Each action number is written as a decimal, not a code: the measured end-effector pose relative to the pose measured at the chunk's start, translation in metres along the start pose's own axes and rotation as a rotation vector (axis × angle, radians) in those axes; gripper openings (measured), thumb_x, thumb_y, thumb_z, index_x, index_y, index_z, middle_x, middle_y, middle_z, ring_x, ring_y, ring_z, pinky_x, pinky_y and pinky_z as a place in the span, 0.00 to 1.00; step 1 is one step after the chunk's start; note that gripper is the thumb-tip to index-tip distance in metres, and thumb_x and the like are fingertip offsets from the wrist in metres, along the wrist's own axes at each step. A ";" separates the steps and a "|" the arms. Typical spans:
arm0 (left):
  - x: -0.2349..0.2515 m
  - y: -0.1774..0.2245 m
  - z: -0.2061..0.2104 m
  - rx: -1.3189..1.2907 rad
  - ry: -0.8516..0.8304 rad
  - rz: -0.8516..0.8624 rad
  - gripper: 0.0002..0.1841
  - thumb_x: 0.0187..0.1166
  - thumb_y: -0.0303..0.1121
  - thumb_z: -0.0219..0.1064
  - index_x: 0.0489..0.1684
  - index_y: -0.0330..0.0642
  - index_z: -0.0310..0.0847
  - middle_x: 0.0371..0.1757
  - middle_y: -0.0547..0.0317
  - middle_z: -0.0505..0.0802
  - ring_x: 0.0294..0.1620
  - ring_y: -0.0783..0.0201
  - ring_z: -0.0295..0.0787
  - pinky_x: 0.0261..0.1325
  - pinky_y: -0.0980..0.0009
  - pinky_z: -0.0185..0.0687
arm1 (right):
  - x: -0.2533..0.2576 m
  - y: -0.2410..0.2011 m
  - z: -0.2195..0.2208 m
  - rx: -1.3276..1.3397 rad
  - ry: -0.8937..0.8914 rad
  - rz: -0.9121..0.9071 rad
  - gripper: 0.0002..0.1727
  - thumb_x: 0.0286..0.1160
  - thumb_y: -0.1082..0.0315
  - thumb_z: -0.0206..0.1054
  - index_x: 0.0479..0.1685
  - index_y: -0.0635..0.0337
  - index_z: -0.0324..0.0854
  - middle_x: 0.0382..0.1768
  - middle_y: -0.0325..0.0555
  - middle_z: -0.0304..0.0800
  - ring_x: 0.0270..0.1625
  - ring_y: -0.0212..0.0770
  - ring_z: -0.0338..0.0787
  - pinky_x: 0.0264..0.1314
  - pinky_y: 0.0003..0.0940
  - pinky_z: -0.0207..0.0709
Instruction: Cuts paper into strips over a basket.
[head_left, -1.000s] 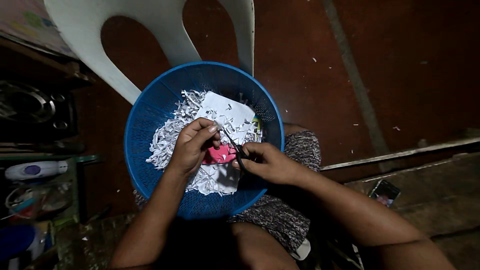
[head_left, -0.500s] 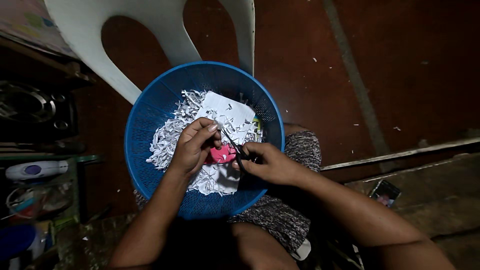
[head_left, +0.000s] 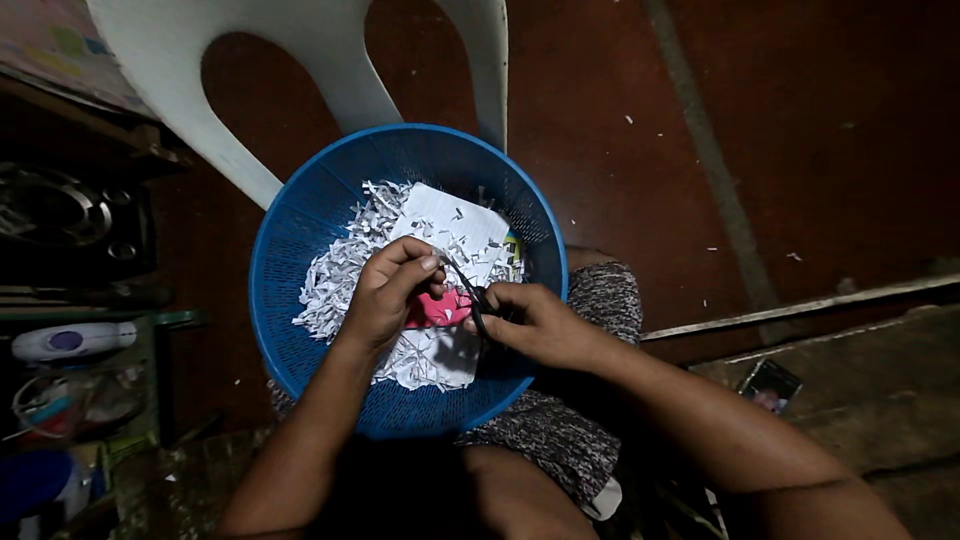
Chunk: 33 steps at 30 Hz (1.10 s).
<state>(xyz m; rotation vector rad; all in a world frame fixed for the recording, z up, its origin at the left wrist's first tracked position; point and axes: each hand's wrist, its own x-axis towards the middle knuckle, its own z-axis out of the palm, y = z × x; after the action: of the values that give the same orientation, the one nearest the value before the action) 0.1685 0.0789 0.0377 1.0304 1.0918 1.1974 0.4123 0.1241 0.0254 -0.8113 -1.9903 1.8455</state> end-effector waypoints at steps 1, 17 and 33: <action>0.000 0.000 0.000 -0.002 0.002 -0.001 0.09 0.89 0.36 0.58 0.48 0.44 0.82 0.38 0.57 0.90 0.35 0.65 0.89 0.43 0.67 0.90 | 0.000 -0.001 0.000 -0.003 -0.001 0.006 0.22 0.84 0.44 0.65 0.39 0.56 0.84 0.30 0.37 0.87 0.32 0.30 0.86 0.35 0.29 0.82; 0.001 0.002 0.006 -0.160 0.060 0.005 0.10 0.92 0.40 0.55 0.47 0.48 0.80 0.36 0.62 0.86 0.34 0.68 0.84 0.43 0.70 0.86 | 0.000 0.002 0.000 -0.036 -0.044 0.004 0.23 0.82 0.41 0.65 0.39 0.54 0.83 0.30 0.36 0.86 0.33 0.30 0.85 0.36 0.31 0.81; 0.000 -0.005 0.012 -0.039 -0.012 -0.011 0.08 0.90 0.36 0.59 0.48 0.44 0.83 0.35 0.58 0.89 0.33 0.66 0.86 0.41 0.69 0.87 | 0.000 -0.001 0.000 -0.029 0.000 0.004 0.24 0.83 0.41 0.64 0.40 0.55 0.83 0.32 0.37 0.88 0.33 0.30 0.87 0.36 0.30 0.83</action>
<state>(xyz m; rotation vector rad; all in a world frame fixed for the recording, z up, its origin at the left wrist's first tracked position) 0.1809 0.0777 0.0352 0.9990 1.0601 1.1979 0.4119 0.1240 0.0261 -0.8241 -2.0209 1.8229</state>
